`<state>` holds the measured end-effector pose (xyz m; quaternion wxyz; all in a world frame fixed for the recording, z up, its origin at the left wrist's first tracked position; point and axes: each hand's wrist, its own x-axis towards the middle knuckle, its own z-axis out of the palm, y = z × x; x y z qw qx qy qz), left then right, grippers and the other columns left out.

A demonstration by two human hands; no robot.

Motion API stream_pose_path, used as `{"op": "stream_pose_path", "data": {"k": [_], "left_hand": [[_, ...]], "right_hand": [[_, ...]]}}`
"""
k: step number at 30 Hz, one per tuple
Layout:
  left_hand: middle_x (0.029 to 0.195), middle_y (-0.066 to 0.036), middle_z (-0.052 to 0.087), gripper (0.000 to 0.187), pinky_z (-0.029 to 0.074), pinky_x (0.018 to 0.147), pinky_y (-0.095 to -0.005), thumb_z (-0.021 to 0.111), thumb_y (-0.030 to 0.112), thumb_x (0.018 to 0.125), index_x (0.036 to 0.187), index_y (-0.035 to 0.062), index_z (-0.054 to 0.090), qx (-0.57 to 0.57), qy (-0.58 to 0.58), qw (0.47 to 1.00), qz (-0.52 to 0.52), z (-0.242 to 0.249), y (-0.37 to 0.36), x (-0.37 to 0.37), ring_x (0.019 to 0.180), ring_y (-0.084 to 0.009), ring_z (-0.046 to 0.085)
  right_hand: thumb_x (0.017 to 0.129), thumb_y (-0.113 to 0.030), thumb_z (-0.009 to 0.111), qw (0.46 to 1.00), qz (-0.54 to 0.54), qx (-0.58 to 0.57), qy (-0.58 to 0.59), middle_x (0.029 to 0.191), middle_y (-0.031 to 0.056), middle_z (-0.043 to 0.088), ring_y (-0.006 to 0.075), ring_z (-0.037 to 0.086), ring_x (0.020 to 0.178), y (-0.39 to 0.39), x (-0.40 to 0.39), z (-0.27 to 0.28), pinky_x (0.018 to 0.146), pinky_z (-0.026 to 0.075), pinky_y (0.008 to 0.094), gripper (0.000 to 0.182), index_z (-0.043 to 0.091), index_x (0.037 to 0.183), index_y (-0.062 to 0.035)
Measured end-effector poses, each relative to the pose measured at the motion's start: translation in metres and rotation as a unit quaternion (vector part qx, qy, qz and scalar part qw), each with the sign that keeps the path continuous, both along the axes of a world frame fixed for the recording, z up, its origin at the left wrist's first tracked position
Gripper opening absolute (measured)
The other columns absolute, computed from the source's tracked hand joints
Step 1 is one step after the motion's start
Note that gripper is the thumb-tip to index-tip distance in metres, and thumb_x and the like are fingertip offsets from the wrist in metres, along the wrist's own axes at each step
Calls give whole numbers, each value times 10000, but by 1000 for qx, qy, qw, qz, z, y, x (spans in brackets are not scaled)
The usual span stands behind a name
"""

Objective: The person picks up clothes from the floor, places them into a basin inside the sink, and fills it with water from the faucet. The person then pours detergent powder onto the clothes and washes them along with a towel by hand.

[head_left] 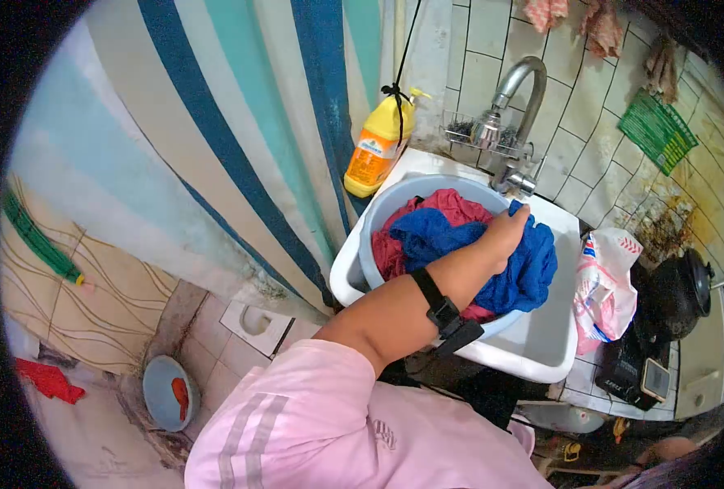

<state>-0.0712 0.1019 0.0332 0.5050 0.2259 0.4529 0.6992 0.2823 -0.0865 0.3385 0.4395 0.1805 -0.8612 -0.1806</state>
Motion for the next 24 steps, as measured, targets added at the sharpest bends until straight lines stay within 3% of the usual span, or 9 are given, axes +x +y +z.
{"op": "stream_pose_path", "data": {"k": [2, 6, 9, 13, 16, 18, 24], "left_hand": [[1173, -165, 553, 522, 422, 892, -396, 452, 425, 908, 1208, 1, 494, -13, 44, 999, 25, 15, -13, 8, 1048, -245, 536], [1157, -163, 560, 523, 424, 882, -395, 458, 434, 903, 1195, 2, 509, -24, 53, 998, 38, -5, 7, 0, 1030, -246, 540], [1102, -139, 588, 482, 449, 870, -406, 462, 431, 917, 1185, 33, 505, -13, 40, 999, 9, 5, -6, 5, 959, -244, 585], [1136, -166, 571, 542, 446, 878, -432, 479, 449, 899, 1227, 17, 477, -42, 23, 999, 13, 26, -23, 11, 982, -269, 584], [1147, -165, 562, 549, 449, 870, -445, 484, 455, 892, 1221, 15, 475, 2, 29, 999, -15, 12, -11, 3, 988, -281, 580], [1086, -150, 586, 507, 459, 851, -443, 490, 449, 890, 1165, 23, 508, -52, 89, 994, 41, 19, -11, 6, 955, -267, 588], [995, -139, 622, 440, 492, 812, -434, 485, 429, 901, 1121, 51, 536, 0, -15, 1000, -23, 0, -2, 2, 865, -257, 619]], "right_hand": [[890, -405, 474, 999, 32, -3, 9, 1115, 118, 571, 263, 487, 1089, 3, -19, -10, 917, 417, 432, 434, 568, 1160, -78], [888, -402, 479, 996, 82, -9, 32, 1111, 114, 572, 259, 488, 1088, 5, -41, -25, 924, 413, 433, 431, 568, 1160, -79], [887, -399, 482, 994, 96, -10, 43, 1108, 111, 573, 256, 488, 1087, 8, -53, -32, 928, 409, 433, 429, 569, 1161, -81], [886, -395, 487, 992, 108, -17, 56, 1105, 107, 574, 253, 489, 1086, 8, -66, -38, 935, 404, 433, 425, 569, 1162, -82], [885, -393, 491, 991, 115, -15, 66, 1102, 104, 575, 250, 489, 1085, 6, -71, -39, 940, 401, 433, 423, 570, 1162, -83], [884, -391, 493, 990, 123, -14, 70, 1100, 102, 576, 248, 490, 1085, 4, -69, -42, 943, 398, 433, 421, 570, 1162, -84], [882, -386, 500, 984, 156, -25, 77, 1094, 95, 577, 243, 491, 1084, 1, -64, -40, 952, 391, 434, 417, 571, 1163, -87]]}}
